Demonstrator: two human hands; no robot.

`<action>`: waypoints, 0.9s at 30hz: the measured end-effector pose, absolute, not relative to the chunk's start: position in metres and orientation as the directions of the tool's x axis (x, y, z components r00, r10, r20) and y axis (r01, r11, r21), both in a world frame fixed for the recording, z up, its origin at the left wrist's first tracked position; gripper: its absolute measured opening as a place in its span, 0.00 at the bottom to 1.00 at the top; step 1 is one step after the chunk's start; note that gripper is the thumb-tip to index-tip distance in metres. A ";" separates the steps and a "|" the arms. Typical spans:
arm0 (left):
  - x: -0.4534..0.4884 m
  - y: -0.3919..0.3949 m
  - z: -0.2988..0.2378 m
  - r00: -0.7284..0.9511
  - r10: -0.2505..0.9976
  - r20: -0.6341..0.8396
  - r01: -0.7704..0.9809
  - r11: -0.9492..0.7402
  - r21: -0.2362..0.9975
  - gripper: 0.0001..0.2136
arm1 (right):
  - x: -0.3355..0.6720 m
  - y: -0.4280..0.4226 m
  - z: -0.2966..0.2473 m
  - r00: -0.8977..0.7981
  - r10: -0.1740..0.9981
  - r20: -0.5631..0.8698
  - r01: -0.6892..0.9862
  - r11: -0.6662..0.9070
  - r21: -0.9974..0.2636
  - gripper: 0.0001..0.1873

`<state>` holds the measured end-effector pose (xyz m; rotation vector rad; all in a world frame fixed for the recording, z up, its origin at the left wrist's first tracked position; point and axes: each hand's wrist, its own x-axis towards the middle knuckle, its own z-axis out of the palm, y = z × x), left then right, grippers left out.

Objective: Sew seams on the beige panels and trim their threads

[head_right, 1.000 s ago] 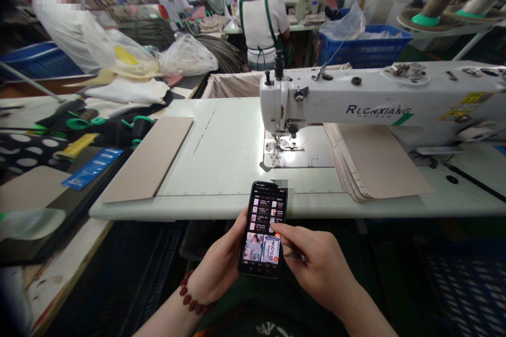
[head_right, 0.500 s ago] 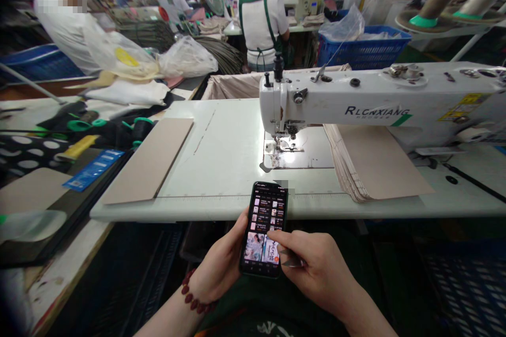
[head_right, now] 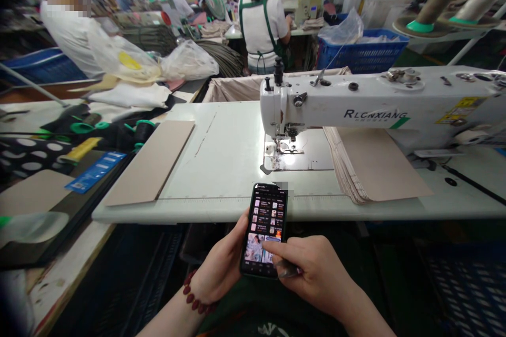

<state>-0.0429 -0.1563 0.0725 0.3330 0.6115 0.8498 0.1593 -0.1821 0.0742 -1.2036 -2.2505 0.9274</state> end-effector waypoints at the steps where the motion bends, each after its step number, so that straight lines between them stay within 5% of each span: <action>1: -0.043 -0.156 0.073 0.504 0.784 -0.363 -0.599 0.619 0.508 0.21 | 0.159 -0.182 0.074 -0.534 0.844 0.051 0.566 0.402 -0.720 0.23; 27: -0.044 -0.157 0.071 0.519 0.781 -0.346 -0.602 0.622 0.501 0.20 | 0.161 -0.181 0.073 -0.458 0.889 0.023 0.587 0.322 -0.743 0.20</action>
